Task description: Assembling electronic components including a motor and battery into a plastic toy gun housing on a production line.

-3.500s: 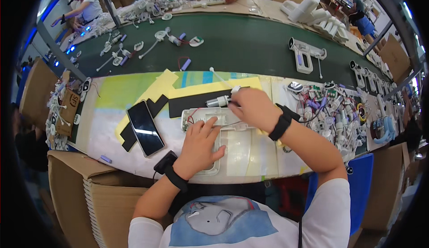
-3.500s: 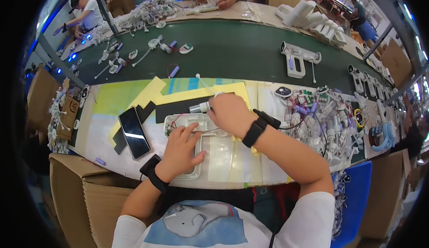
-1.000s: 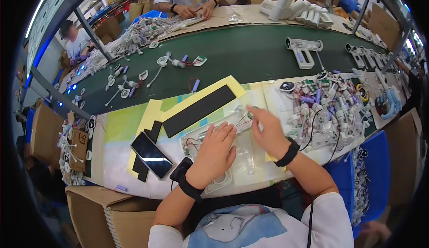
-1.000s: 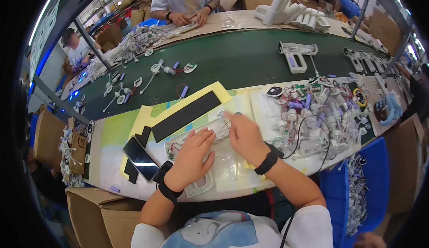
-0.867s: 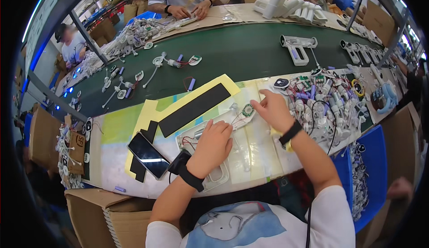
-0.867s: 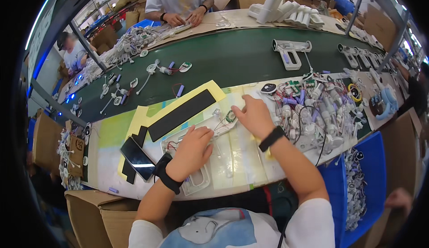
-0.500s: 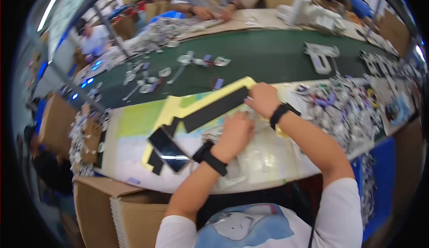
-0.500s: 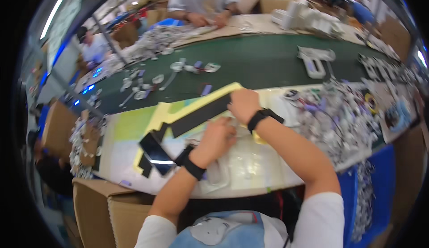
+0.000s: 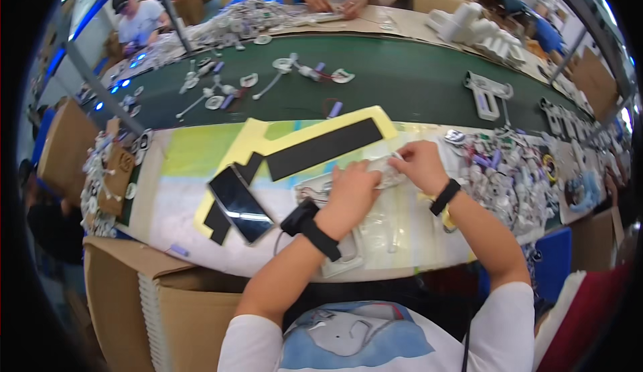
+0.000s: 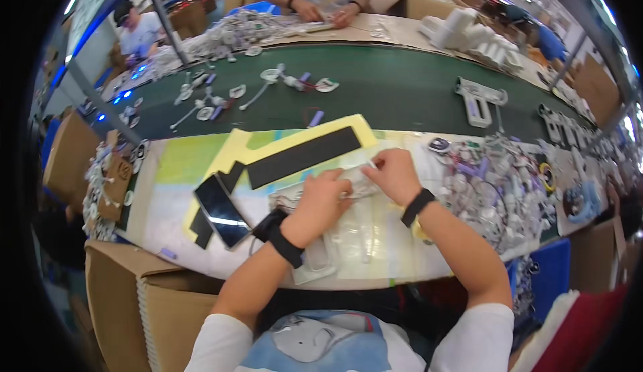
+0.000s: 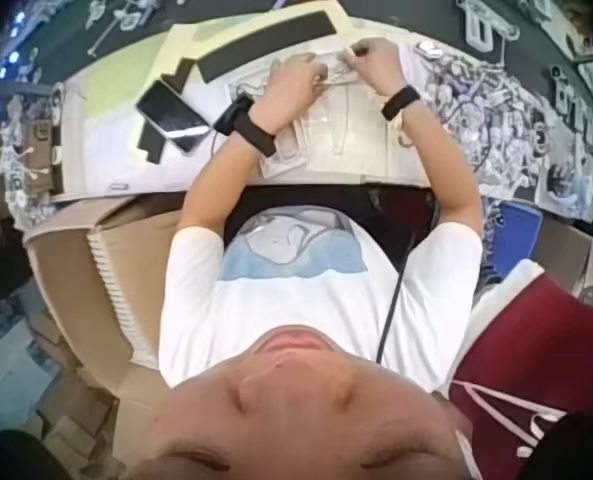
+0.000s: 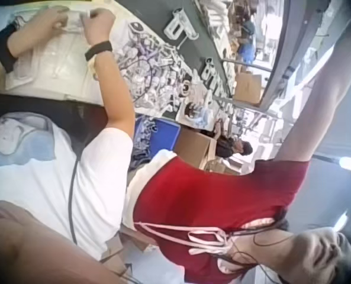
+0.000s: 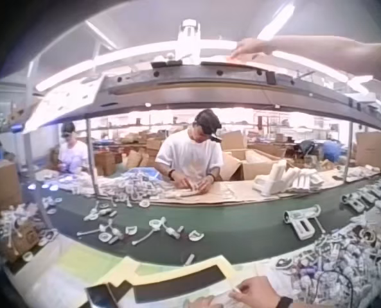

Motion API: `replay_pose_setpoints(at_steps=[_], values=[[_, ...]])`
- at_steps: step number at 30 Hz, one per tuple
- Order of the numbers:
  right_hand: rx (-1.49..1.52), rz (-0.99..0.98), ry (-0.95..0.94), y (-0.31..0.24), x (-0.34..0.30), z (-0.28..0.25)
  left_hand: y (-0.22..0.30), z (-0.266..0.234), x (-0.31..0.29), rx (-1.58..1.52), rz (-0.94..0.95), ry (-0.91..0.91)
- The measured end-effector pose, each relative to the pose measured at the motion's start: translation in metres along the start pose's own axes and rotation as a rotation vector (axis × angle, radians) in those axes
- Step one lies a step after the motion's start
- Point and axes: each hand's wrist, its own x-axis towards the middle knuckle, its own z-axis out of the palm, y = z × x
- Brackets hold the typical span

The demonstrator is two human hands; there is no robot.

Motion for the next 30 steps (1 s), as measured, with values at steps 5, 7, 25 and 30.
replay_pose_setpoints(at_steps=[5,7,25,30], values=[[0.339,0.166,-0.012,0.014,-0.001,0.009,0.001,-0.001,0.002,-0.020,0.011,-0.017],[0.292,0.119,0.030,0.010,-0.003,0.008,0.004,-0.001,0.001,-0.013,0.008,-0.027],[0.280,0.197,-0.059,0.025,0.000,0.016,0.004,-0.003,0.002,-0.026,-0.020,-0.023],[0.267,0.165,-0.102,0.027,-0.001,0.009,0.004,0.000,-0.003,0.057,0.018,-0.025]])
